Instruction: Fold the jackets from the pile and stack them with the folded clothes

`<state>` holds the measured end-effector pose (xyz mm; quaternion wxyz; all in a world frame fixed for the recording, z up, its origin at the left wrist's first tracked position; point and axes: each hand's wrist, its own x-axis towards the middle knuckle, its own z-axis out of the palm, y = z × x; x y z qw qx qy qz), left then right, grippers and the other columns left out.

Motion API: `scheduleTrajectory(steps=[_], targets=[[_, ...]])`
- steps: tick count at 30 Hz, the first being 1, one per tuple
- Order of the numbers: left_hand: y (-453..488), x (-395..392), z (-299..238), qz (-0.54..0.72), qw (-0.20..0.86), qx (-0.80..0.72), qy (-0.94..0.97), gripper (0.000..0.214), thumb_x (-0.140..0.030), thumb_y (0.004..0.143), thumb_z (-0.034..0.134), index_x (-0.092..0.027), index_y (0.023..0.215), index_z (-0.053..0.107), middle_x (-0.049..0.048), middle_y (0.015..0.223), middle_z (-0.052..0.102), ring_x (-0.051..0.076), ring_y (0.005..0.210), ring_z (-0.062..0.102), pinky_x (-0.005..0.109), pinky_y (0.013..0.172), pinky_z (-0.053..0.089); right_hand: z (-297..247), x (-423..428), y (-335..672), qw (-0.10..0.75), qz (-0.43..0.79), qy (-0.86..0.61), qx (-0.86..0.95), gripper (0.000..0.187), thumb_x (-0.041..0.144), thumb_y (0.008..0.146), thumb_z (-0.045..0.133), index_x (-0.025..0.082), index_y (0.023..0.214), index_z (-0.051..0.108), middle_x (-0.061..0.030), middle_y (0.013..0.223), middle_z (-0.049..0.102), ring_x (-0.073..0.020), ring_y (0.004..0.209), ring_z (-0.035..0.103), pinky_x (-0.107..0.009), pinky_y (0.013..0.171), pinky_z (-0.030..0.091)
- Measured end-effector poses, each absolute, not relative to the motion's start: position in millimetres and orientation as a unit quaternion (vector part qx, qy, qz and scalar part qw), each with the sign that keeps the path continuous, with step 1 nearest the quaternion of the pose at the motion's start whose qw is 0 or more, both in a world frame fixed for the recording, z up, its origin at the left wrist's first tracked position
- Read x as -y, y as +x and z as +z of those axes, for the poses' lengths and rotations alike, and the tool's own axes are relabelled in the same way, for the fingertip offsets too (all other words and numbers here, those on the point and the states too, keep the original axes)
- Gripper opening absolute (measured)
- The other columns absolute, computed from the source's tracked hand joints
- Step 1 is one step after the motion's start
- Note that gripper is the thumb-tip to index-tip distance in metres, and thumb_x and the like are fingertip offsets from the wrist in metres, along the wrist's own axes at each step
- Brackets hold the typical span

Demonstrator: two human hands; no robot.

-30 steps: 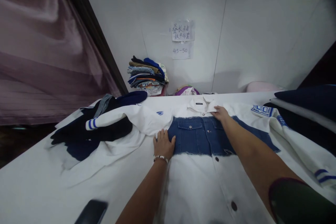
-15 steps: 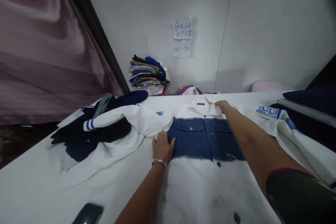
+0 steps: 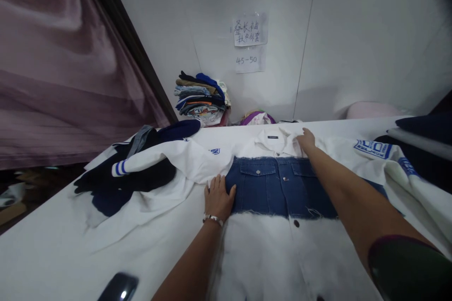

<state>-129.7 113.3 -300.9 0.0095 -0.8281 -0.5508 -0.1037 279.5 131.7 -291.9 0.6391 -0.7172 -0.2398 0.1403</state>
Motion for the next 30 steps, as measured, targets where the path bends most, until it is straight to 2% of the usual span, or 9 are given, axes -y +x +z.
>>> scheduleTrajectory(steps=[3,6,8,10,13,16,24,27,30], targets=[[-130,-113,-300,-0.103,0.011,0.55,-0.828,0.057,-0.05,0.092,0.036,-0.016,0.137,0.045,0.0102,0.145,0.043,0.027,0.136,0.033,0.048,0.112,0.023,-283,-140,260,0.551,0.089,-0.746,0.363,0.032,0.015,0.082,0.056,0.012,0.114,0.058,-0.0098,0.114,0.061,-0.0185,0.104,0.055,-0.04,0.096,0.041],[-129,-112,-299,-0.1,0.006,0.552,-0.828,0.057,-0.049,0.092,0.036,-0.016,0.137,0.045,0.0105,0.146,0.042,0.027,0.136,0.033,0.048,0.112,0.023,-282,-149,224,0.45,0.078,-0.732,0.505,0.034,0.02,0.08,0.06,0.017,0.113,0.06,-0.0055,0.107,0.065,-0.016,0.097,0.057,-0.032,0.093,0.043],[-129,-112,-298,-0.101,0.003,0.552,-0.828,0.057,-0.049,0.092,0.036,-0.015,0.137,0.045,0.0107,0.146,0.042,0.027,0.136,0.033,0.049,0.111,0.024,-286,-152,198,0.38,0.06,-0.717,0.581,0.045,0.025,0.074,0.069,0.019,0.117,0.059,-0.0054,0.112,0.063,-0.0185,0.102,0.056,-0.032,0.092,0.043],[-129,-112,-298,-0.102,0.001,0.552,-0.828,0.057,-0.049,0.092,0.036,-0.015,0.137,0.045,0.0107,0.146,0.042,0.027,0.136,0.033,0.049,0.111,0.024,-289,-152,176,0.317,0.026,-0.711,0.628,0.048,0.024,0.071,0.07,0.018,0.118,0.058,-0.0101,0.117,0.06,-0.0243,0.109,0.051,-0.036,0.093,0.04],[-129,-111,-297,-0.102,-0.002,0.552,-0.827,0.056,-0.049,0.092,0.036,-0.016,0.136,0.045,0.0108,0.146,0.042,0.026,0.136,0.033,0.049,0.111,0.023,-289,-152,159,0.242,-0.032,-0.711,0.659,0.029,0.015,0.082,0.053,0.012,0.11,0.06,-0.0188,0.114,0.057,-0.03,0.108,0.048,-0.041,0.091,0.036],[-129,-111,-297,-0.1,-0.007,0.554,-0.826,0.056,-0.05,0.092,0.036,-0.017,0.137,0.045,0.0109,0.146,0.041,0.027,0.136,0.032,0.048,0.112,0.021,-284,-155,155,0.183,-0.067,-0.694,0.693,0.029,0.008,0.086,0.037,0.012,0.101,0.062,-0.0193,0.106,0.058,-0.0292,0.104,0.047,-0.041,0.088,0.033],[-129,-112,-300,-0.113,-0.01,0.551,-0.827,0.057,-0.05,0.092,0.036,-0.016,0.136,0.046,0.0108,0.146,0.042,0.027,0.136,0.033,0.048,0.111,0.023,-284,-151,152,0.086,-0.06,-0.623,0.775,0.025,0.013,0.085,0.042,0.015,0.09,0.067,-0.0134,0.099,0.063,-0.0233,0.094,0.052,-0.032,0.082,0.037],[-129,-112,-301,-0.118,-0.011,0.55,-0.827,0.057,-0.05,0.092,0.035,-0.016,0.136,0.046,0.011,0.145,0.043,0.027,0.135,0.033,0.049,0.111,0.023,-287,-144,154,0.081,-0.037,-0.605,0.791,0.023,0.011,0.077,0.05,0.017,0.089,0.069,-0.009,0.096,0.066,-0.0208,0.093,0.056,-0.03,0.082,0.04],[-129,-112,-301,-0.118,-0.013,0.551,-0.826,0.057,-0.05,0.091,0.036,-0.016,0.136,0.046,0.0112,0.145,0.043,0.027,0.135,0.033,0.05,0.111,0.023,-284,-139,156,0.107,-0.031,-0.607,0.787,0.031,0.011,0.076,0.048,0.019,0.097,0.07,-0.0069,0.102,0.067,-0.0194,0.099,0.057,-0.03,0.088,0.042]])
